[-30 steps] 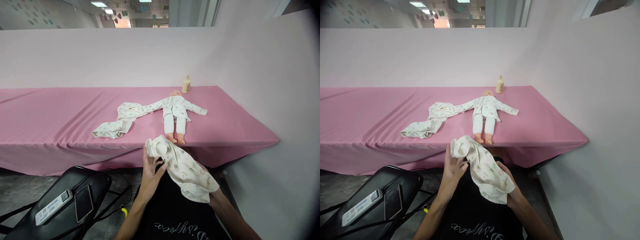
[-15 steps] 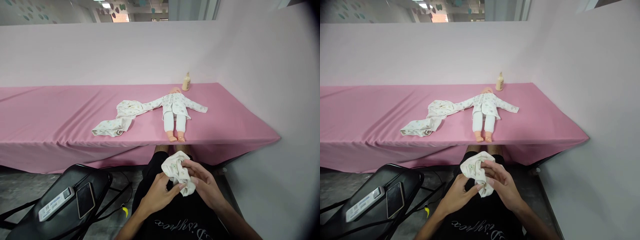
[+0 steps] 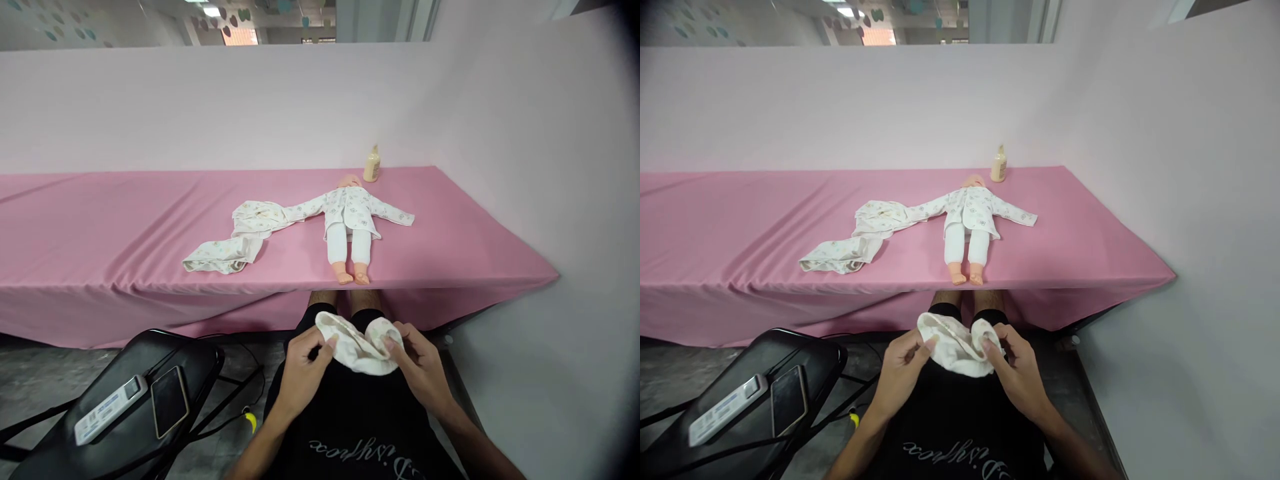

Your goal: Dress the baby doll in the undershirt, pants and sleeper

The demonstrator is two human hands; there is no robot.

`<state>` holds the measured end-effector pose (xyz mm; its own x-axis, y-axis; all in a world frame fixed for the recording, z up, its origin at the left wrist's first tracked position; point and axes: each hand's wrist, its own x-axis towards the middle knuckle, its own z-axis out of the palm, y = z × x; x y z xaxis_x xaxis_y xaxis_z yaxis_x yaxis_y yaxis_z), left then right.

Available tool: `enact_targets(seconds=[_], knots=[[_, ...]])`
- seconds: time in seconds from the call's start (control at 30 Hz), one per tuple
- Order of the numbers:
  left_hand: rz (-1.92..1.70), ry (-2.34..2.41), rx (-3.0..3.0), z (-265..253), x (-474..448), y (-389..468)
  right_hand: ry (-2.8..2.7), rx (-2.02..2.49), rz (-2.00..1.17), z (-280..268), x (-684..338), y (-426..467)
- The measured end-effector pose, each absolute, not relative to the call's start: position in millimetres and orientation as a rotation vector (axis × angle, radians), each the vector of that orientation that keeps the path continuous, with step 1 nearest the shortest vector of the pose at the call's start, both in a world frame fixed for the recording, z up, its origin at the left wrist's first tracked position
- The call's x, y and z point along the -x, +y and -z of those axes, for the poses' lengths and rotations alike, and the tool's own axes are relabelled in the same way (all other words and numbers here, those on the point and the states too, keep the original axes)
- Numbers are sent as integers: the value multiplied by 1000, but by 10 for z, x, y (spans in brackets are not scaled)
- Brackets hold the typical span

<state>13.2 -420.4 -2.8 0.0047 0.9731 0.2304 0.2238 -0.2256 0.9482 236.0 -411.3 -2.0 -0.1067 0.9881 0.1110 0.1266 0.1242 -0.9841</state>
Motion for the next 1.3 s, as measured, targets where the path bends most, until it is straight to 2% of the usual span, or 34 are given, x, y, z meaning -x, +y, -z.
enact_targets(seconds=[0.27,0.47,0.53,0.7,0.83,1.0,1.17,1.3], knots=[[-1605,1552,-1523,59,-16,-4218,-1149,1345,-887,-2,-2480,-4008],[-1564,1424,-1525,-4,-19,-4176,-1398,1314,-338,27,-2549,-3924],[-1551,1396,-1492,-67,1,-4119,-1409,1318,-404,11,-2595,-3887],[-1609,1409,-1572,-367,-8,-3917,-1191,1244,-810,-135,-2695,-3808],[-1610,1369,-1699,-657,-57,-3818,-1127,1204,-819,-344,-2722,-3784],[-1529,1229,-1759,-810,-58,-3790,-1225,1289,-595,-537,-2755,-3790],[-1499,1173,-1873,-785,-26,-3799,-1177,1342,-419,-474,-2814,-3745],[-1366,1153,-2006,-743,-59,-3820,-1313,1385,39,-367,-2882,-3746]])
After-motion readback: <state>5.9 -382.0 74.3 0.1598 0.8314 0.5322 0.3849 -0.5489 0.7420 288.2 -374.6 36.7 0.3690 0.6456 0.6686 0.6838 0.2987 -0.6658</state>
